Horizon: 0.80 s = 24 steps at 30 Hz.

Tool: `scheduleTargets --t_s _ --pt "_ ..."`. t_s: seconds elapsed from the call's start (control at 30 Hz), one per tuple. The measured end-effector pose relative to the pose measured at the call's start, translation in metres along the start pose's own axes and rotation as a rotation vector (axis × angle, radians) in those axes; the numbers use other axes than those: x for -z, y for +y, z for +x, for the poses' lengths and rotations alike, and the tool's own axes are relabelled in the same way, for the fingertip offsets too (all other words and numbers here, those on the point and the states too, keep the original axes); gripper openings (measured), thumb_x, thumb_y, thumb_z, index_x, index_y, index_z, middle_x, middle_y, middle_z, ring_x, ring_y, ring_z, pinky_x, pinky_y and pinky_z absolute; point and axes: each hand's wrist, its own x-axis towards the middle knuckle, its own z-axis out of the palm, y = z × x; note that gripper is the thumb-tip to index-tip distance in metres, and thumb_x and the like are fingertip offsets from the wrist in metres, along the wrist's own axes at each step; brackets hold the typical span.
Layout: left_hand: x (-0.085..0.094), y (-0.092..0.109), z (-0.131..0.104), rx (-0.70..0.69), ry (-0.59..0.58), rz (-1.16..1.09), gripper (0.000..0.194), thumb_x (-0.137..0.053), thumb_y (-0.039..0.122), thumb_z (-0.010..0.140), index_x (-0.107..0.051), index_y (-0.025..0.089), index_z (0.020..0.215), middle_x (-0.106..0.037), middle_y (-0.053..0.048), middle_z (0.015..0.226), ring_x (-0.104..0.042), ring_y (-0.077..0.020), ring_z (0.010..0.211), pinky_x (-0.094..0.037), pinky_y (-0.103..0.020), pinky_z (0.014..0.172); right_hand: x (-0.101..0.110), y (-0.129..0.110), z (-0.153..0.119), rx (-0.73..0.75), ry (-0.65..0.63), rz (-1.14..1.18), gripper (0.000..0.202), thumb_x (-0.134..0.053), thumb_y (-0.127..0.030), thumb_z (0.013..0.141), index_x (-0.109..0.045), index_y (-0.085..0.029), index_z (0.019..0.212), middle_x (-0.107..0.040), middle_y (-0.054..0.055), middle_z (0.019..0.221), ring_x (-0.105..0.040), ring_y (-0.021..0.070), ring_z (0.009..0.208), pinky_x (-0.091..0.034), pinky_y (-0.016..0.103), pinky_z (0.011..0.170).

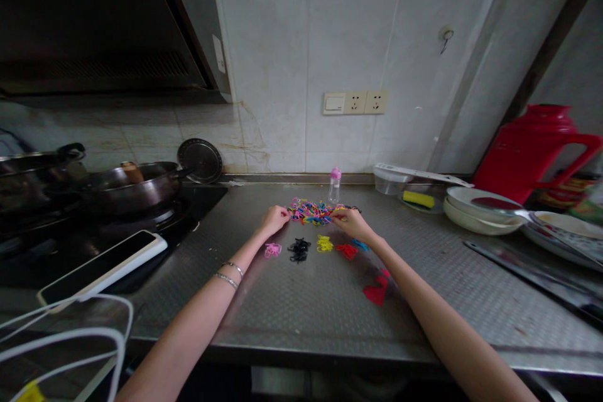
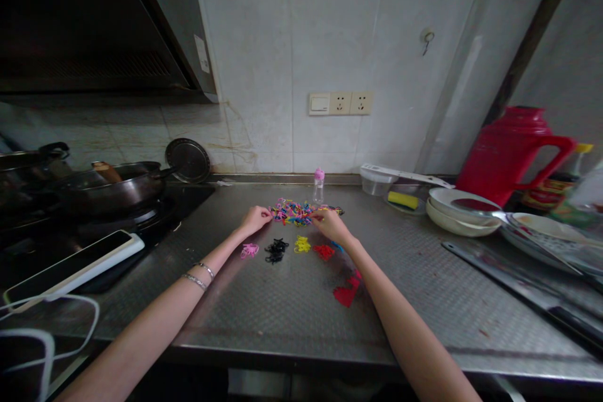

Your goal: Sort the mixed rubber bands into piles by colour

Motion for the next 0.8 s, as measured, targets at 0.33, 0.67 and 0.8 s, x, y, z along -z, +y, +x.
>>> scheduleTargets --t_s 0.33,0.67,0.8 --pt "-0.0008 0.0059 -0.001 -0.001 0.012 0.11 0.021 -0.055 0.032 0.072 -0.07 0.018 0.072 -0.067 -0.008 0.074 -0.056 -0.0155 0.062 -0.035 -0.023 0.057 0.0 0.0001 0.0007 0.016 -0.012 -0.01 0.022 -0.049 -0.02 0.074 -0.069 -0.017 0.081 -0.069 0.004 0.08 -0.061 0.0155 0.073 -0.044 0.023 0.067" --pt "0.0047 0.0098 -0.0009 0.033 -0.049 0.202 0.019 -0.052 0.025 0.076 -0.07 0.019 0.08 -0.068 -0.007 0.086 -0.059 -0.0165 0.076 -0.039 -0.023 0.066 0.0005 0.001 0.0016 0.021 -0.039 0.004 0.022 -0.048 -0.02 0.075 -0.069 -0.016 0.083 -0.069 0.006 0.082 -0.062 0.0165 0.074 -0.046 0.025 0.069" --pt "0.0059 0.0095 0.0 0.014 -0.063 0.231 0.02 -0.051 0.025 0.077 -0.07 0.02 0.08 -0.068 -0.006 0.088 -0.059 -0.017 0.077 -0.039 -0.024 0.066 -0.0006 0.0034 0.0021 0.017 -0.036 0.008 0.022 -0.049 -0.02 0.074 -0.069 -0.016 0.082 -0.069 0.005 0.082 -0.062 0.016 0.073 -0.046 0.024 0.069"
